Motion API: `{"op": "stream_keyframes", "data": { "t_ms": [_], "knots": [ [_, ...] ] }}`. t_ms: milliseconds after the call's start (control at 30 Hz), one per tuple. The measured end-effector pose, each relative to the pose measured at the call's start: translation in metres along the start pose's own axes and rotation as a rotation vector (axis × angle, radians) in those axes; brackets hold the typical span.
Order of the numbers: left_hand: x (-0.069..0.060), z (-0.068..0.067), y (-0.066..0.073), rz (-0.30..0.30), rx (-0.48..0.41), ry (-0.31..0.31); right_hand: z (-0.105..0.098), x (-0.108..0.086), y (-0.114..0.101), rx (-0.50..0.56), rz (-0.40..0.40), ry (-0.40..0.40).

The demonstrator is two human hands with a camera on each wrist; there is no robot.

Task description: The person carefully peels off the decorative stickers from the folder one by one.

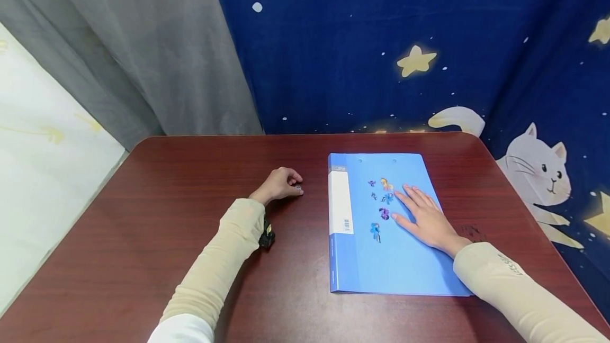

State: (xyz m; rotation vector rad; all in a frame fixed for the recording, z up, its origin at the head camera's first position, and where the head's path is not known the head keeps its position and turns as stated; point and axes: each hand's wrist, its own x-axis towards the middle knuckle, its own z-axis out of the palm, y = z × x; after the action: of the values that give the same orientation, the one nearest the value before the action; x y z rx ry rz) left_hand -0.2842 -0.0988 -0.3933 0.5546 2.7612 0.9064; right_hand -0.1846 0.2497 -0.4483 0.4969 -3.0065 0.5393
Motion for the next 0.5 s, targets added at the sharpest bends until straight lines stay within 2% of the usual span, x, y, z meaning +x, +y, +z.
{"op": "stream_keyframes", "data": {
  "t_ms": [133,233,300,367,500],
  "knots": [
    [0.001,0.015,0.027,0.082,-0.01,0.019,0.0,-0.001,0.0,0.007,0.001,-0.006],
    [0.002,0.03,0.05,0.183,-0.032,-0.008,-0.001,-0.001,0.001,0.009,0.001,-0.01],
    [0.002,0.04,0.063,0.242,-0.07,-0.053,-0.002,0.0,0.001,0.006,0.001,-0.009],
    [0.002,0.049,0.076,0.276,-0.116,-0.115,-0.002,0.0,0.001,0.0,0.002,-0.007],
    [-0.001,0.064,0.092,0.297,-0.158,-0.22,-0.003,0.0,-0.001,0.007,0.006,-0.014]
  ]
}}
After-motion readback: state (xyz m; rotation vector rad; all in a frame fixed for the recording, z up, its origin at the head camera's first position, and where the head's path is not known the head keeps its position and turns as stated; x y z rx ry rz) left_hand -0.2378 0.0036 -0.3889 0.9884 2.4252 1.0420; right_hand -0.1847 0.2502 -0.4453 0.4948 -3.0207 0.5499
